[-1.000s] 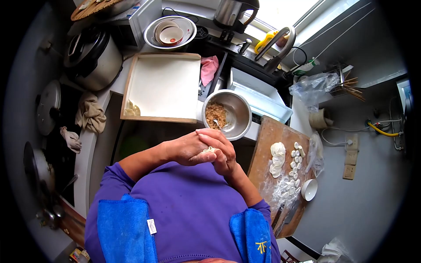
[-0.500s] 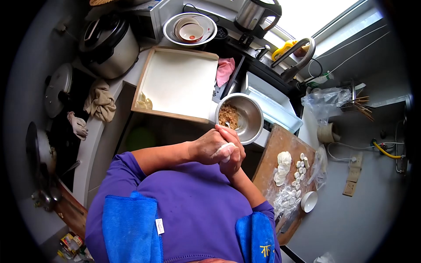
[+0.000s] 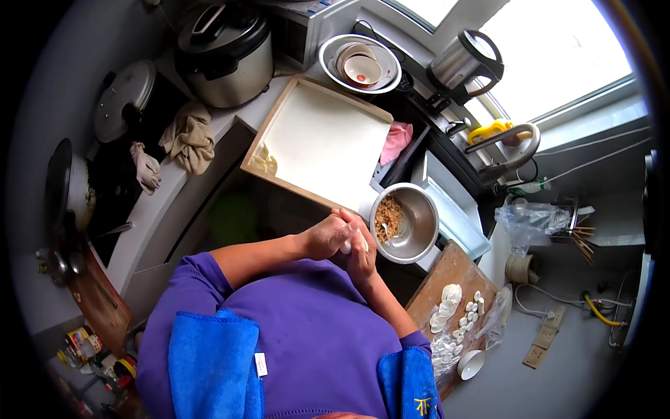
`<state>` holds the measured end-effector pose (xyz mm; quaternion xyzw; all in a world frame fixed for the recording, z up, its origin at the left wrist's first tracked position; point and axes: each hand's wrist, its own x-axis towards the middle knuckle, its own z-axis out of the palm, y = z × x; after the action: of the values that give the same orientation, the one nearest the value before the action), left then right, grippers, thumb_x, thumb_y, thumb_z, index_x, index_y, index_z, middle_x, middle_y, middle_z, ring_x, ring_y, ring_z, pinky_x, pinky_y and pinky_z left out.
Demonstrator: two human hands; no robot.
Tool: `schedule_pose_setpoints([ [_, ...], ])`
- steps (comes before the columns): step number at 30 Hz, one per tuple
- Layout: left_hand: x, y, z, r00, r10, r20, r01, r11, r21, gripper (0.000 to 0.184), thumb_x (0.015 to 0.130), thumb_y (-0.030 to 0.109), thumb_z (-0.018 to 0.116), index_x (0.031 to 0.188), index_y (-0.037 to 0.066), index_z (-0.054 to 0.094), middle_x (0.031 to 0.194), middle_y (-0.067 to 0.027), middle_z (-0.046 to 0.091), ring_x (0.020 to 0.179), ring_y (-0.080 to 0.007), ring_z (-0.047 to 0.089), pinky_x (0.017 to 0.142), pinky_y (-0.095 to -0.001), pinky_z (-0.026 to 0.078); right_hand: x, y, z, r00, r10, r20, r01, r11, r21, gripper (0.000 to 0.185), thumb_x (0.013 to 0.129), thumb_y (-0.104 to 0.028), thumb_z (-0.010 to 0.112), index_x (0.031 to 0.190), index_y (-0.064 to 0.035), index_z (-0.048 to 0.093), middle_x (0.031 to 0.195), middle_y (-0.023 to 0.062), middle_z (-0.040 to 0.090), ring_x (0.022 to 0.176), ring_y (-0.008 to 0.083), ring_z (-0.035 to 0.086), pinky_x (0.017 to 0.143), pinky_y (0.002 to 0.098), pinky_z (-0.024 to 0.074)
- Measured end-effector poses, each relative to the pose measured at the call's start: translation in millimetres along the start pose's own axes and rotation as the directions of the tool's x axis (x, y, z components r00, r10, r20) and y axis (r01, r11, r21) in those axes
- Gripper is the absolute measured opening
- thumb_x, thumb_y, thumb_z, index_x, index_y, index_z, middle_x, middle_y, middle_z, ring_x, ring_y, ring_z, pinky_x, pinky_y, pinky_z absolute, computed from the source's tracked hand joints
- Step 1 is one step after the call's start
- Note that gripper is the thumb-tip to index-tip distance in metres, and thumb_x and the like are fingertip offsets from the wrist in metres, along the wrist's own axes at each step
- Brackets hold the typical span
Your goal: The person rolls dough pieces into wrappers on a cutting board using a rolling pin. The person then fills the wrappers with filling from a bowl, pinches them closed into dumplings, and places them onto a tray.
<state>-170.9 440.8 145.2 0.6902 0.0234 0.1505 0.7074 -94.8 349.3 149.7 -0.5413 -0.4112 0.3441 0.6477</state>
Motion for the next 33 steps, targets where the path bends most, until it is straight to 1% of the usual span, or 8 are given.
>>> schedule_pose_setpoints([
  [3, -20, -9, -33, 0.919, -0.392, -0.04, 0.364, 0.882, -0.299, 0.062, 0.081, 0.053, 0.028, 0.062, 0.0, 0.055, 0.052, -0.0085, 0.051, 0.052, -0.0167, 0.052, 0.049, -0.026, 0.041, 13, 29, 3, 0.973, 0.187, 0.135, -0.187, 0.982, -0.013, 0.026, 0.077, -0.017, 0.051, 0.097, 0.0004, 0.054, 0.102, 0.013, 0.049, 0.092, 0.0197, 0.048, 0.079, 0.0285, 0.0378],
  [4, -31, -20, -43, 0.869, -0.491, -0.065, 0.425, 0.806, -0.411, 0.059, 0.079, 0.055, 0.031, 0.074, 0.0, 0.055, 0.056, -0.01, 0.052, 0.056, -0.0171, 0.053, 0.053, -0.0264, 0.043, 23, 41, 7, 0.987, 0.08, 0.141, -0.063, 0.991, -0.121, 0.019, 0.072, -0.013, 0.058, 0.088, -0.0026, 0.059, 0.092, 0.0106, 0.052, 0.084, 0.0178, 0.051, 0.071, 0.0269, 0.0406],
  [5, -40, -31, -50, 0.867, -0.493, -0.077, 0.42, 0.805, -0.42, 0.059, 0.079, 0.055, 0.031, 0.074, 0.0, 0.055, 0.056, -0.01, 0.052, 0.056, -0.0171, 0.053, 0.053, -0.0264, 0.043, 33, 48, 11, 0.984, 0.086, 0.156, -0.067, 0.99, -0.121, 0.019, 0.072, -0.013, 0.058, 0.088, -0.0026, 0.059, 0.092, 0.0106, 0.052, 0.084, 0.0178, 0.051, 0.071, 0.0269, 0.0406],
  [7, -57, -50, -62, 0.716, -0.681, -0.156, 0.449, 0.619, -0.645, 0.057, 0.079, 0.053, 0.033, 0.091, 0.0, 0.049, 0.068, -0.0117, 0.055, 0.063, -0.0179, 0.055, 0.058, -0.0277, 0.045, 57, 63, 19, 0.956, 0.194, 0.222, -0.06, 0.866, -0.497, 0.013, 0.071, -0.013, 0.058, 0.079, -0.0029, 0.061, 0.079, 0.0089, 0.053, 0.075, 0.0174, 0.052, 0.063, 0.0264, 0.0413],
  [12, -110, -86, -94, 0.518, -0.816, -0.255, 0.479, 0.524, -0.704, 0.04, 0.081, 0.037, 0.042, 0.1, 0.002, 0.043, 0.081, -0.0095, 0.054, 0.073, -0.016, 0.054, 0.067, -0.027, 0.045, 123, 134, 54, 0.983, 0.169, 0.073, -0.095, 0.806, -0.584, 0.011, 0.072, -0.011, 0.058, 0.077, -0.0016, 0.06, 0.067, 0.008, 0.055, 0.06, 0.0154, 0.054, 0.057, 0.0246, 0.0428],
  [23, -137, -110, -121, 0.461, -0.836, -0.299, 0.458, 0.513, -0.727, 0.029, 0.079, 0.029, 0.044, 0.093, 0.003, 0.048, 0.08, -0.0083, 0.054, 0.072, -0.0147, 0.054, 0.065, -0.0252, 0.044, 162, 213, 104, 0.993, 0.064, 0.095, 0.036, 0.61, -0.792, 0.016, 0.071, -0.019, 0.057, 0.077, -0.0049, 0.056, 0.071, 0.0083, 0.052, 0.063, 0.0208, 0.054, 0.058, 0.0313, 0.0422],
  [27, -126, -113, -119, 0.472, -0.842, -0.262, 0.505, 0.502, -0.702, 0.028, 0.08, 0.027, 0.043, 0.092, 0.003, 0.048, 0.08, -0.0085, 0.055, 0.071, -0.0149, 0.054, 0.065, -0.0256, 0.044, 155, 185, 100, 0.99, 0.138, -0.029, -0.115, 0.676, -0.728, 0.019, 0.071, -0.018, 0.057, 0.084, -0.004, 0.055, 0.075, 0.0097, 0.052, 0.063, 0.0206, 0.054, 0.058, 0.0307, 0.0426],
  [33, -86, -104, -104, 0.534, -0.815, -0.227, 0.598, 0.553, -0.58, 0.028, 0.081, 0.028, 0.043, 0.092, 0.003, 0.048, 0.078, -0.008, 0.055, 0.069, -0.0141, 0.054, 0.063, -0.025, 0.044, 75, 111, 21, 0.995, 0.009, -0.102, -0.078, 0.718, -0.691, 0.019, 0.073, -0.017, 0.056, 0.087, -0.0034, 0.052, 0.077, 0.0107, 0.051, 0.063, 0.0224, 0.054, 0.058, 0.0308, 0.0438],
])
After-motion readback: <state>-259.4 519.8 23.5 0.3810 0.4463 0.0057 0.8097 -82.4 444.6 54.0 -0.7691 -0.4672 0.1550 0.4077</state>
